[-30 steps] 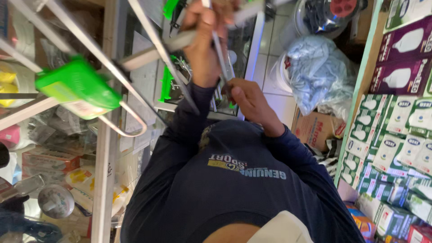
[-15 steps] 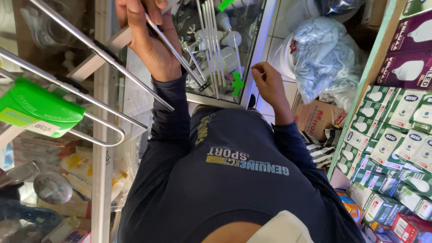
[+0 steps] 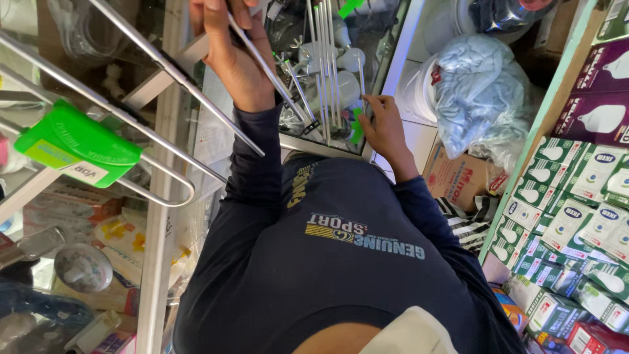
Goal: The person assembles a television antenna by inserting aluminum rods into the main frame and securing them by hand.
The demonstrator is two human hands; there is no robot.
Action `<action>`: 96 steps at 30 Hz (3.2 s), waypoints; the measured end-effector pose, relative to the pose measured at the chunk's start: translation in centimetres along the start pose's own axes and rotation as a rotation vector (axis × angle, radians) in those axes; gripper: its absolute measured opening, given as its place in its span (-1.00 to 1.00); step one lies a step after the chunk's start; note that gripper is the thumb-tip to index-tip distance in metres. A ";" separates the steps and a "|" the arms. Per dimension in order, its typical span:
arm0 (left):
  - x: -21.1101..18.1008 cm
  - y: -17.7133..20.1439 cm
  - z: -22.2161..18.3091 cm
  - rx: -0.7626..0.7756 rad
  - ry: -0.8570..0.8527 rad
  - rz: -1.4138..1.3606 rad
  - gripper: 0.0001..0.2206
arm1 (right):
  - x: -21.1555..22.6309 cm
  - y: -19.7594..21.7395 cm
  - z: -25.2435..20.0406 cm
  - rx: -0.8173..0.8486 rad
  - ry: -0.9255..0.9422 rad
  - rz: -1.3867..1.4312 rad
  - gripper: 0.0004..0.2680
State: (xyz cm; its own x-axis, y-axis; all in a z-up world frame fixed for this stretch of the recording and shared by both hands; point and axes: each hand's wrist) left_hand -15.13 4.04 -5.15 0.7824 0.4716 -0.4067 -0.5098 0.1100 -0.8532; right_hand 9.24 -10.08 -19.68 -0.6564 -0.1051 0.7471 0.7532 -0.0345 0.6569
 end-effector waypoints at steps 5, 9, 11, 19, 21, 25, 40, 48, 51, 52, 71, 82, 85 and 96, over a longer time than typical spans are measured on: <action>0.3 0.8 0.3 0.033 -0.001 0.014 -0.89 | -0.4 -0.5 -0.2 -0.044 0.011 -0.005 -0.64; 0.2 0.9 0.2 -0.029 -0.012 0.042 -0.88 | -1.0 -0.8 -0.4 -0.059 -0.030 0.015 -0.62; -0.2 0.8 0.0 -0.046 0.012 0.057 -0.87 | -1.2 -0.8 -0.4 -0.060 -0.022 0.031 -0.61; -0.3 0.9 -0.2 -0.053 0.021 0.074 -0.84 | -1.9 -1.0 -0.1 -0.042 -0.034 0.035 -0.61; -0.4 1.0 -0.2 -0.062 0.021 0.076 -0.83 | -1.9 -0.9 0.0 -0.024 -0.053 0.018 -0.60; 0.0 1.2 -0.3 -0.057 -0.006 0.074 -0.86 | -1.5 -0.6 0.4 -0.016 -0.027 0.023 -0.59; 5.2 -2.0 -6.2 0.069 0.187 0.241 -0.79 | 8.9 4.9 3.7 0.303 0.088 0.764 -0.57; 5.6 -2.2 -7.3 0.122 0.287 0.273 -0.76 | 8.4 4.5 2.8 0.132 -0.018 1.005 -0.54; 4.6 -3.0 -7.7 0.184 0.346 0.385 -0.70 | 8.4 5.7 4.4 -0.079 -0.104 1.179 -0.58; 4.2 -3.3 -7.9 0.225 0.351 0.442 -0.67 | 8.4 6.5 4.7 -0.051 -0.124 1.223 -0.60; 6.2 -0.3 -10.1 0.639 0.122 0.887 -0.38 | 5.2 5.4 5.0 -0.114 -0.259 1.466 -0.78; -0.2 11.1 -17.2 0.236 0.485 1.156 -0.66 | 4.2 3.1 5.2 -0.094 -0.438 1.495 -0.71; -3.3 11.8 -16.8 0.246 0.661 1.024 -0.54 | 3.6 1.3 5.7 -0.069 -0.480 1.585 -0.71; -10.9 -2.7 -16.6 1.209 0.477 1.390 -0.70 | 4.5 -2.0 8.1 -0.056 -0.533 1.543 -0.70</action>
State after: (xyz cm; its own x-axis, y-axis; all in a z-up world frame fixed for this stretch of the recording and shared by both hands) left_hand -16.32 -15.93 -3.87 -0.4313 0.5287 -0.7311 -0.5533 0.4851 0.6772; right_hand 4.50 -2.47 -16.81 0.7471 0.2625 0.6107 0.6644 -0.2636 -0.6994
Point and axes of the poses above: each hand's wrist, its own z-axis towards the middle knuckle, its own y-axis out of the back of the hand, x = y × z, and after that the axes turned 5 degrees about -x, right-handed
